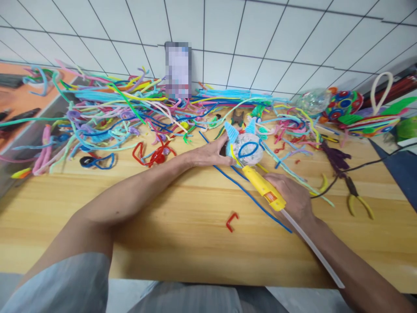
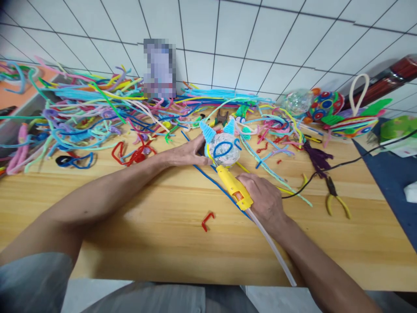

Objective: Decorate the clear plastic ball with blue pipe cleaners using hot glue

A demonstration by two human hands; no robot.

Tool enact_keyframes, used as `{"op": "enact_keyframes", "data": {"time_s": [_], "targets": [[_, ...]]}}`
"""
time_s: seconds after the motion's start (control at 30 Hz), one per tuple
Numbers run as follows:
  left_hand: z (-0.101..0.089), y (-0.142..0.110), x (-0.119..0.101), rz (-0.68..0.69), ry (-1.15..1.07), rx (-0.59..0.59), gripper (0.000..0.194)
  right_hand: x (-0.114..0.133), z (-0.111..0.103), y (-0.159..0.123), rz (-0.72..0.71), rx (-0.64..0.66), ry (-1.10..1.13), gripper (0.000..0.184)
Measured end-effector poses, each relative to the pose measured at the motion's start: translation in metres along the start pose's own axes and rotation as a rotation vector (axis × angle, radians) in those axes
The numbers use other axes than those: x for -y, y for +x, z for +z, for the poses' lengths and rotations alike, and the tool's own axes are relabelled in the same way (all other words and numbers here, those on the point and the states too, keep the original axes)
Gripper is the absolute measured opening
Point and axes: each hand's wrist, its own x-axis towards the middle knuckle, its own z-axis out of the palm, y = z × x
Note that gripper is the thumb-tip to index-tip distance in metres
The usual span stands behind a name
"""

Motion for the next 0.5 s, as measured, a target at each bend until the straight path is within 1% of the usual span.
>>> {"op": "enact_keyframes", "data": {"time_s": [0.17,0.37,0.5], "targets": [[0.0036,0.0011,-0.0035,0.0,-0.035,-0.07,0.113,-0.0014,0.0006,-0.0009,0.018,0.013,-0.01,0.038],[0.0052,0.0016,0.0034,-0.028,-0.058,-0.07,0.106,0.0017,-0.003,0.0032,-0.029,-0.008,-0.077,0.032],[0.0048,0.0015,0.0046,-0.025,-0.05,-0.053,0.108,0.002,-0.0027,0.0033,-0.014,-0.021,-0.06,0.033]]}}
